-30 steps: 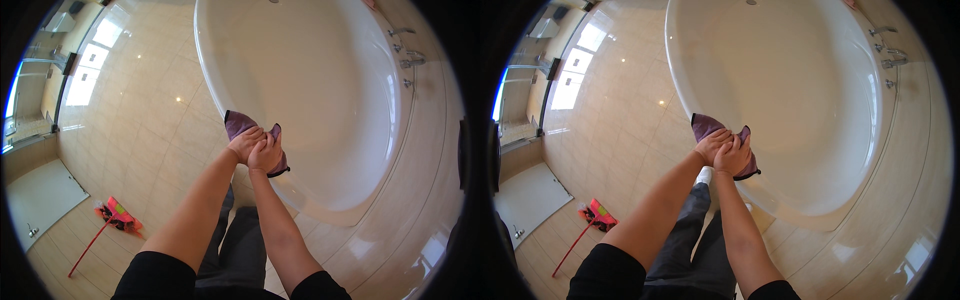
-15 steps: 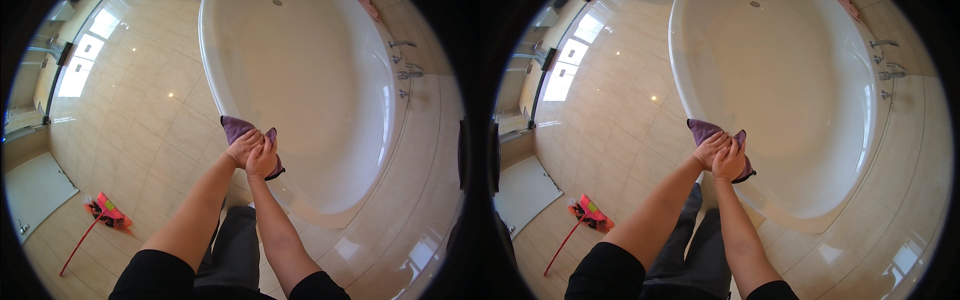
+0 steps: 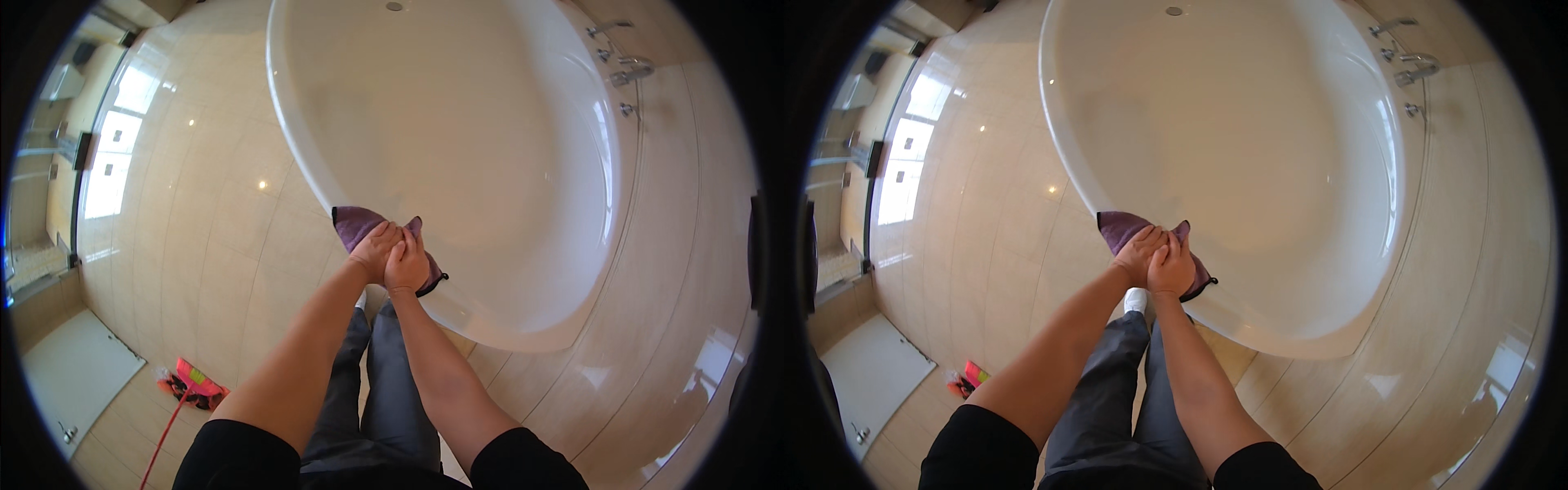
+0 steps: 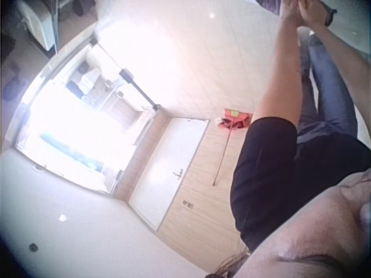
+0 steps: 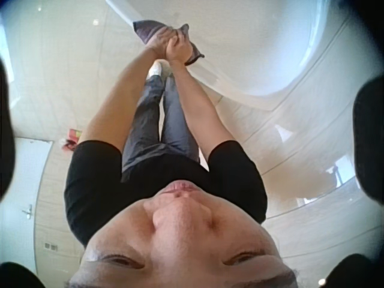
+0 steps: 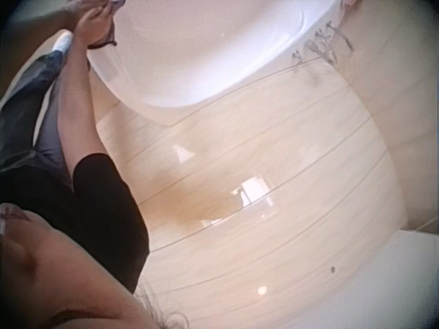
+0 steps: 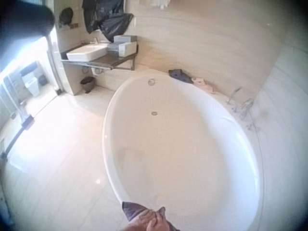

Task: The person wipes the glass shower door and frame with a purple cloth, then moves to the sink and bathtub, wiping their surfaces. The person uses a cloth to clean the fixtures and surfaces in the bathroom.

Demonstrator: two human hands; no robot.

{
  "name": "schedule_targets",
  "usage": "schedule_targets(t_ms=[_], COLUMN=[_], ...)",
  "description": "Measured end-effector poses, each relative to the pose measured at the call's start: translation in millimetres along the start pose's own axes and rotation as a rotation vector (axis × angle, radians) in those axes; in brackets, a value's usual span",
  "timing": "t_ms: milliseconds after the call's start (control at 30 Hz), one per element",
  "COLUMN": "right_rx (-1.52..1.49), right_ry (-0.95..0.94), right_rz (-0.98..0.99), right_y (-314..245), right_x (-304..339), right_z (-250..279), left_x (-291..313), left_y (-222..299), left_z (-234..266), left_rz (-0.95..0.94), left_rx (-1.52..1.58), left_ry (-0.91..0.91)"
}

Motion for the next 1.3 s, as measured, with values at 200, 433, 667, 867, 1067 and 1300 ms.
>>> schedule_targets(t_ms=[200, 433, 667, 867, 1067, 1300], right_rx=[0.017, -0.107, -0.390, -0.638, -0.608, -0.311], right_ry=[-0.068, -0.438, -0.721, -0.906, -0.999, -1.045], right_rz=[-0.080, -0.237, -0.138, -0.400, -0.656, -0.686], right_y=[7, 32, 56, 87, 111, 211], right_x=[-4, -9, -19, -6, 11, 20], right_z=[-10, -44, -89, -125, -128, -130], left_x=[-10, -15, -18, -16, -15, -27], left_y=[-4, -8, -12, -20, -21, -8], left_z=[-5, -15, -25, -44, -87, -134], left_rz=[-0.020, 0.128, 0.307, 0.407, 0.349, 0.421], left_rx=[-0.037, -0.061, -0.113, -0.139, -0.050, 0.282], left_ry=[-0.161, -0.418, -0.529, -0.655, -0.961, -0.982])
Point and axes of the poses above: each hand's wrist, its own x-axis away from the middle knuckle, its own z-axis out of the back of the hand, y = z × x, the point moved 9 cm from there along -x, towards the middle knuckle, and after that the axes turned 2 degrees about -z, right-handed, at the moved point
